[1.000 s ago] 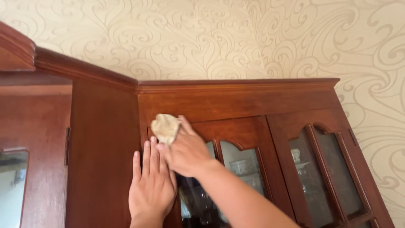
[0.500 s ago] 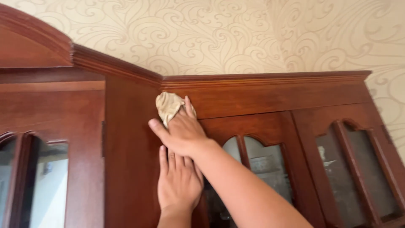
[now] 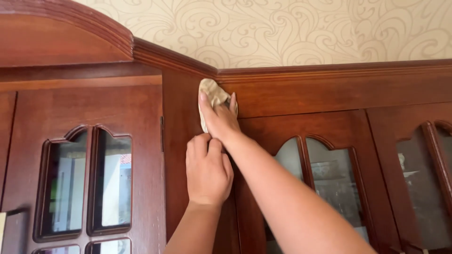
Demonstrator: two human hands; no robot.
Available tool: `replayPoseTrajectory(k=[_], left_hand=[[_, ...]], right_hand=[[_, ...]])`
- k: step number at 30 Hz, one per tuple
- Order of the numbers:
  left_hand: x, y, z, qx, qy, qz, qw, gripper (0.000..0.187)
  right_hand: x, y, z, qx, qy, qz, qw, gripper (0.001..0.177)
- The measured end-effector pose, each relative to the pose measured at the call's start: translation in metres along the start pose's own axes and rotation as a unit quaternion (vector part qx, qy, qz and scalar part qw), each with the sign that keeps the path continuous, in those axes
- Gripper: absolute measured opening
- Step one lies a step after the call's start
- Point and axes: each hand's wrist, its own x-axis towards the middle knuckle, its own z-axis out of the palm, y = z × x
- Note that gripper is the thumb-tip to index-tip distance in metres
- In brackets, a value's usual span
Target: Cleaning the exterior glass and wood of a china cabinet using a spray bottle and cloth.
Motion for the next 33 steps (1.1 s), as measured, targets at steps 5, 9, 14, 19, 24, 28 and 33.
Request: replayPoseTrajectory(k=[5, 9, 14, 19, 24, 28, 33], left_hand=[[0.012, -0.002, -0.002, -0.027, -0.001, -0.062, 0.998, 0.016], [0.054, -0.025, -0.020, -0.015, -0.008, -0.078, 0.997, 0.024], [0.056, -0.039, -0.025, 0.209, -0.081, 0.038, 0.974, 0.056], [0.046, -0.025, -0.022, 0.426, -0.149, 0.025, 0.892, 0.066], [0.023, -0.010, -0.026, 0.421, -0.228, 0.041, 0.877, 0.068], [-0.009, 0.000, -0.021, 0.387, -0.252, 0.039, 0.886, 0.067], [-0.030, 0.011, -0.024, 0.393, -0.300, 0.053, 0.868, 0.068]], right_hand=[[-0.024, 0.027, 0.012, -0.093, 0.034, -0.099, 0.990, 0.077], [-0.049, 0.049, -0.012, -0.311, 0.211, -0.376, 0.847, 0.060], [-0.051, 0.035, -0.067, -0.410, -0.009, 0.001, 0.912, 0.041], [-0.078, 0.045, -0.034, -0.343, 0.034, -0.220, 0.912, 0.051], [-0.157, 0.031, -0.014, -0.228, 0.058, -0.188, 0.954, 0.053], [-0.226, 0.042, 0.007, -0.202, 0.036, -0.159, 0.966, 0.049], [-0.349, 0.084, 0.047, -0.272, -0.015, -0.179, 0.945, 0.060]])
